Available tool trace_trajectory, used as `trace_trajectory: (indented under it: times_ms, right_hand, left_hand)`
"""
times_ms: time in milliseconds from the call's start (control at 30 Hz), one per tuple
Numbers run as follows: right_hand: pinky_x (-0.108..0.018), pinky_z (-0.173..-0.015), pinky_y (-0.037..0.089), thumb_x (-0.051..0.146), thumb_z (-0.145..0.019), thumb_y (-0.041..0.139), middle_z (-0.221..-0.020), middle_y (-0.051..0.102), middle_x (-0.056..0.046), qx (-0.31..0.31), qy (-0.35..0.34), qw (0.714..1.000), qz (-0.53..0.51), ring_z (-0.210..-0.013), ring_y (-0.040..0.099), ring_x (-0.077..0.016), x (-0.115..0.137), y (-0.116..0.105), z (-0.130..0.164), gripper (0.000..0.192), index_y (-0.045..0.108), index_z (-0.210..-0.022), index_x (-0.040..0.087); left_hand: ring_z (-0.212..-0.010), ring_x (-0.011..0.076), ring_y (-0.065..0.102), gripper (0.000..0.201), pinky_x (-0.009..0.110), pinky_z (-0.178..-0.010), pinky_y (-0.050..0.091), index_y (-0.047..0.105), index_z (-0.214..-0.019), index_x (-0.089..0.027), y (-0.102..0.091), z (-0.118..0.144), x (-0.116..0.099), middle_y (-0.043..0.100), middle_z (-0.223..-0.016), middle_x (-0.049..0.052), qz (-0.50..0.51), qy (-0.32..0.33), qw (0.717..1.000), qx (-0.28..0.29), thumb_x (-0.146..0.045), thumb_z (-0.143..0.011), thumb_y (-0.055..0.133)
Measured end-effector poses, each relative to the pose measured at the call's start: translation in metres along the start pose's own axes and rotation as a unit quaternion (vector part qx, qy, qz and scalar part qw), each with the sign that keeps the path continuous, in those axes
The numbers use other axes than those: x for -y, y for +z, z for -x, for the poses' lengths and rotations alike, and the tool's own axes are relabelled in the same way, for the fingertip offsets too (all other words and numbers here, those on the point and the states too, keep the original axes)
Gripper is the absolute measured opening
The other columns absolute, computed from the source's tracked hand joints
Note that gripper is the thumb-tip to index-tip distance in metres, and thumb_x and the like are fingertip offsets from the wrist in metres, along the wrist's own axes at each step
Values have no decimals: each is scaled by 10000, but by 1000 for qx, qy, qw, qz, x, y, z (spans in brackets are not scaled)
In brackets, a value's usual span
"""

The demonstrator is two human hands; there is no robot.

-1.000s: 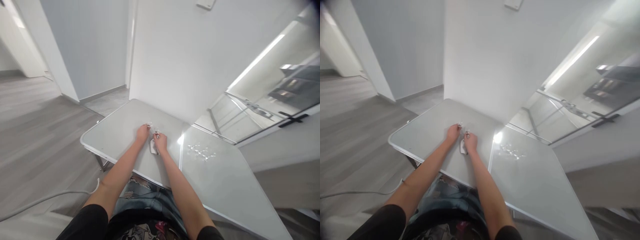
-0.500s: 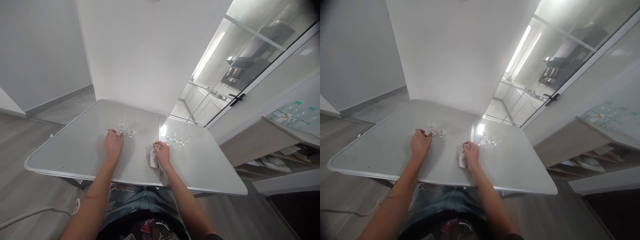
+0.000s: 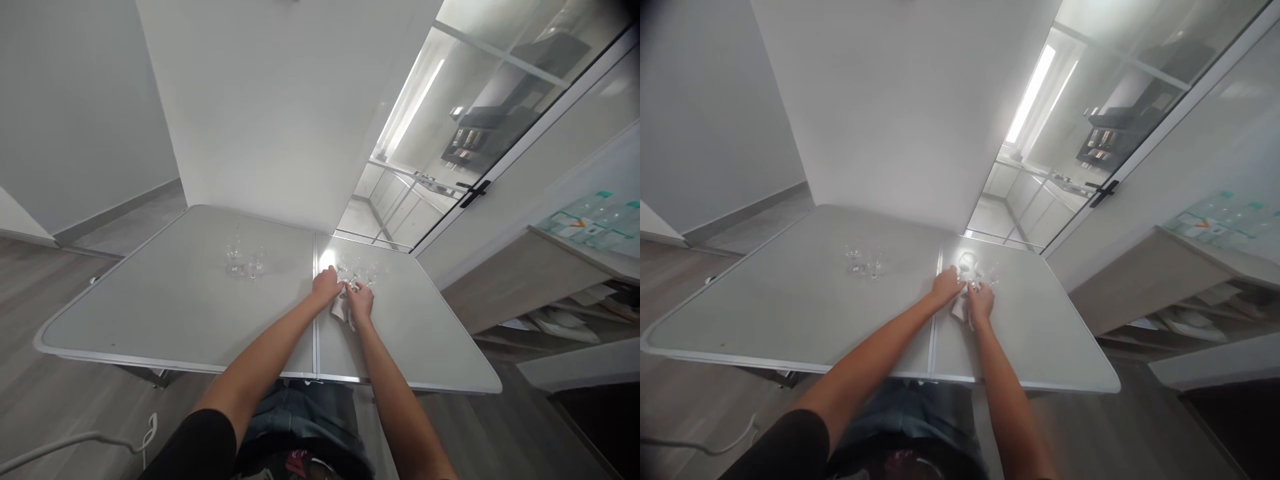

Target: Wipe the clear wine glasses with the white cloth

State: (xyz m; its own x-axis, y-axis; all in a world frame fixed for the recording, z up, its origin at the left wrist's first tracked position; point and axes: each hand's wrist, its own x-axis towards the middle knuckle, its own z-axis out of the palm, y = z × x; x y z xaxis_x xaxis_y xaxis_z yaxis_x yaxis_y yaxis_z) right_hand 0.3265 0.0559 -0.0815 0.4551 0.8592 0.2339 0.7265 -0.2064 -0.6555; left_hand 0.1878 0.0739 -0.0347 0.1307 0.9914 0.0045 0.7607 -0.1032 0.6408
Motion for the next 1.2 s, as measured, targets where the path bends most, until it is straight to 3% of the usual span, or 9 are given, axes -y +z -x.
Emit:
trace_trajectory:
  times_ms: [133,300,433,533,633,800,967,1067,1200]
  right_hand:
    - [-312,-775,517,466,-807,595,-992,763,-192,-7,17,1000,-4,-918,712,-289,3,6,-12,448,768,-1036,122]
    - [-321,-855,506,365,-797,575,-1048,762,-173,-27,-7,999,-30,-964,701,-279,-2,15,-23,416,774,-1067,120]
    - [-343,-817,507,393,-813,560,-988,766,-192,-51,-30,997,-51,-899,708,-294,-4,17,-20,426,792,-1003,91]
    - [-350,-781,499,417,-827,562,-909,767,-188,-74,-68,992,-76,-823,705,-286,8,13,-9,442,787,-993,74]
    - [-330,-772,493,459,-853,554,-870,765,-163,-46,-117,983,-130,-801,696,-260,36,12,12,460,781,-963,74]
    - [-326,-800,511,544,-839,602,-857,774,-108,100,-143,960,-219,-839,703,-255,103,38,58,463,785,-867,120]
    - [-346,-870,524,535,-808,658,-933,784,-105,186,-162,942,-230,-924,722,-272,148,75,87,415,797,-872,150]
    - [-359,-884,531,530,-815,648,-963,784,-110,201,-172,939,-219,-946,728,-277,156,88,96,407,800,-891,160]
    - [-383,-885,543,526,-813,647,-958,783,-124,209,-174,938,-216,-929,733,-278,153,96,104,406,798,-898,159]
  left_hand:
    - [-1096,295,662,463,351,-870,498,563,-1237,-130,23,-28,-3,690,-1142,181,46,-17,999,-8,-386,-862,649]
    - [-1095,251,666,275,341,-927,484,689,-1100,-157,30,-30,1,721,-1114,154,90,0,995,-32,-314,-959,512]
    - [-1024,201,680,262,297,-911,484,714,-1095,-180,13,-3,2,744,-1062,116,96,-9,993,-64,-291,-962,518]
    - [-856,180,677,253,281,-826,490,729,-1013,-183,-15,41,11,753,-908,74,170,34,978,-114,-331,-956,532]
    - [-758,158,644,304,267,-773,478,724,-978,-186,-55,94,38,736,-843,45,214,46,963,-156,-394,-969,502]
    - [-726,167,618,330,270,-741,437,698,-1013,-176,-114,144,125,704,-792,49,153,-84,947,-270,-411,-978,468]
    - [-678,179,598,291,269,-668,385,672,-905,-170,-146,136,198,674,-730,51,74,-152,936,-310,-356,-975,459]
    - [-732,192,630,262,269,-678,386,677,-964,-167,-156,126,217,707,-803,72,61,-180,933,-305,-324,-972,468]
    - [-820,209,665,262,270,-706,399,673,-1044,-158,-156,116,225,736,-912,105,51,-206,937,-276,-306,-983,466]
